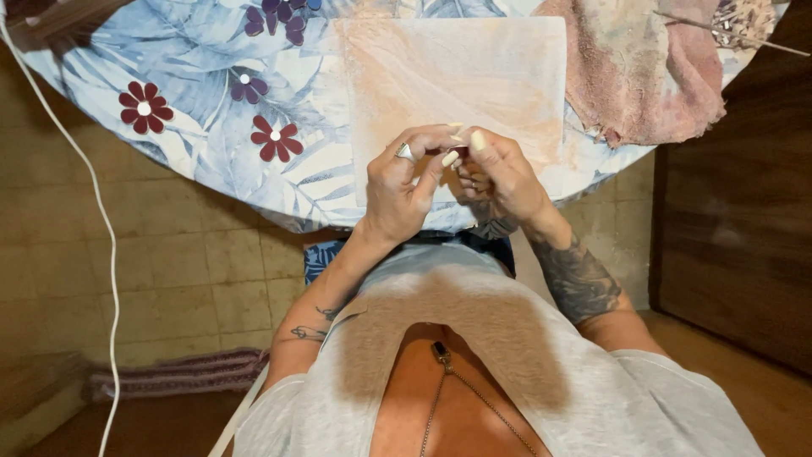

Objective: Sanding a board for a mosaic project, wiping it clean with a cloth, and inspecting a finished mosaic pot.

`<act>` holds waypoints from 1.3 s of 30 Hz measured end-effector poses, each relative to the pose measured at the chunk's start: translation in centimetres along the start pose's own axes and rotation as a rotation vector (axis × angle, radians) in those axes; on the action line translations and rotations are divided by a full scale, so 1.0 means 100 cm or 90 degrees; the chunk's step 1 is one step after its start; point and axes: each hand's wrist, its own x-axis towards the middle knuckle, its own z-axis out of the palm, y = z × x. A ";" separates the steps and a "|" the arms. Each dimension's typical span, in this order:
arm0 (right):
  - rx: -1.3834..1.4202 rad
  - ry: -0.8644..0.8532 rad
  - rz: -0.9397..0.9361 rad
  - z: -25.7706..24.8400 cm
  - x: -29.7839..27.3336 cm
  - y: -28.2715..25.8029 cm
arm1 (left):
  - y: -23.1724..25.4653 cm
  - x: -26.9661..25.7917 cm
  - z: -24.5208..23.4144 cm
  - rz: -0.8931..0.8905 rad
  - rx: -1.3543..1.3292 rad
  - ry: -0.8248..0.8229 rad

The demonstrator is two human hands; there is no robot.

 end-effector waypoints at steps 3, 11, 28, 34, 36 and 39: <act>-0.196 -0.035 -0.069 0.008 0.002 -0.018 | -0.009 -0.005 -0.002 0.006 0.032 0.004; -0.886 -0.241 -0.309 -0.029 0.060 -0.035 | -0.035 -0.025 -0.015 0.085 0.470 -0.158; -1.249 -0.578 0.038 -0.066 0.075 -0.094 | -0.034 -0.028 -0.020 0.077 0.684 -0.292; -1.243 -0.561 -0.223 -0.053 0.097 -0.067 | -0.035 -0.026 -0.022 0.091 0.677 -0.313; -1.127 -0.610 -0.342 -0.013 0.121 -0.050 | -0.036 -0.028 -0.020 0.087 0.668 -0.316; -1.063 -0.629 -0.464 0.026 0.157 -0.014 | -0.035 -0.028 -0.019 0.063 0.685 -0.313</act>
